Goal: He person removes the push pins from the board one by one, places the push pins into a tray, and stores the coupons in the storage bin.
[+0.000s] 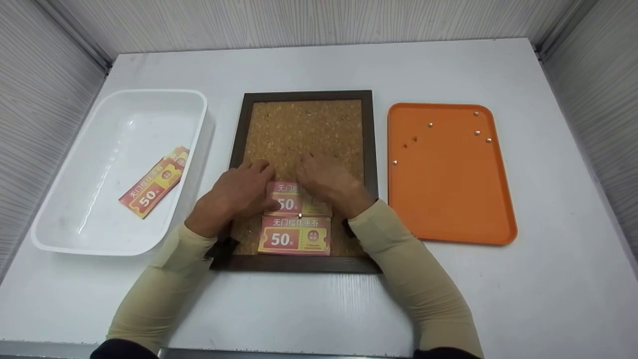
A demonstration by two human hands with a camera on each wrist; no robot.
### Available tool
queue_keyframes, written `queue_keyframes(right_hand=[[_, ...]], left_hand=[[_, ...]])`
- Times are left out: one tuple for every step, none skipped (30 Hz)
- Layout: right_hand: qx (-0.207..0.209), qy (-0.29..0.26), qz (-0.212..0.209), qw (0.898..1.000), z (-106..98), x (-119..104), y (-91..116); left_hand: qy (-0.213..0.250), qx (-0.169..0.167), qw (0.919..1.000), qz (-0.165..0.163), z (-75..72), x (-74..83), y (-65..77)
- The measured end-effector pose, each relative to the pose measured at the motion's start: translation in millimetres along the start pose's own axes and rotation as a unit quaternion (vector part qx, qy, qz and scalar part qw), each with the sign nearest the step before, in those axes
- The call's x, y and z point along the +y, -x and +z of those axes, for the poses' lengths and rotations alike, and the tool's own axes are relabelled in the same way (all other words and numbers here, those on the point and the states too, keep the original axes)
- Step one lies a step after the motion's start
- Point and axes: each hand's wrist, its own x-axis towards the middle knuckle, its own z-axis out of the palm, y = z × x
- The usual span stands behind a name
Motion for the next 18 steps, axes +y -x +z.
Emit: queue_keyframes(right_hand=[[0.0,0.005,-0.002,1.0,0.1,-0.2,0.1],[-0.002,0.004,0.0,1.0,0.2,-0.3,0.0],[-0.005,-0.001,0.003,1.0,0.2,-0.5,-0.4],[-0.008,-0.005,0.005,1.0,-0.1,-0.4,-0.9],[-0.013,-0.014,0.011,1.0,-0.2,-0.4,-1.6],[-0.015,-0.024,0.017,0.999,-0.5,-0.5,-2.4],[-0.017,-0.032,0.022,0.999,-0.8,-0.5,-3.0],[-0.018,-0.04,0.026,0.999,-0.9,-0.4,-3.6],[-0.016,-0.049,0.03,0.998,-1.1,-0.5,-4.0],[-0.016,-0.055,0.033,0.998,-1.4,-0.5,-4.2],[-0.014,-0.061,0.036,0.997,-1.7,-0.7,-4.3],[-0.011,-0.063,0.036,0.997,-1.8,-0.6,-4.1],[-0.01,-0.063,0.036,0.997,-1.8,-0.5,-3.9],[-0.009,-0.064,0.036,0.997,-1.8,-0.3,-3.6],[-0.009,-0.065,0.037,0.997,-1.6,-0.1,-3.6],[-0.01,-0.064,0.037,0.997,-1.5,0.1,-3.5],[-0.013,-0.072,0.042,0.996,-1.5,0.3,-3.7],[-0.017,-0.081,0.047,0.995,-1.4,0.6,-4.0]], left_hand=[[0.0,0.001,1.0,0.001,0.3,0.0,0.1],[-0.001,0.002,1.0,0.001,0.5,-0.1,0.3],[-0.001,0.003,1.0,0.002,0.7,-0.1,0.4],[-0.001,0.003,1.0,0.002,1.0,-0.4,0.3],[-0.002,0.004,1.0,0.001,1.0,-0.5,0.2],[-0.001,0.004,1.0,0.001,1.1,-0.7,-0.1],[-0.003,0.003,1.0,0.0,1.2,-0.9,-0.3],[-0.006,0.002,1.0,0.0,1.3,-1.1,-0.5],[-0.009,0.002,1.0,0.0,1.4,-1.2,-0.7],[-0.011,0.002,0.9999,0.0,1.6,-1.4,-0.9],[-0.015,0.002,0.9999,0.002,1.6,-1.4,-1.0],[-0.017,0.003,0.9999,0.003,1.7,-1.5,-1.0],[-0.021,0.004,0.9998,0.005,1.8,-1.5,-1.1],[-0.024,0.006,0.9997,0.007,1.8,-1.5,-1.0],[-0.026,0.008,0.9996,0.009,2.0,-1.6,-1.1],[-0.028,0.01,0.9995,0.012,1.9,-1.6,-1.0],[-0.029,0.013,0.9994,0.014,1.7,-1.7,-0.9],[-0.032,0.016,0.9992,0.017,1.7,-1.8,-0.8]])
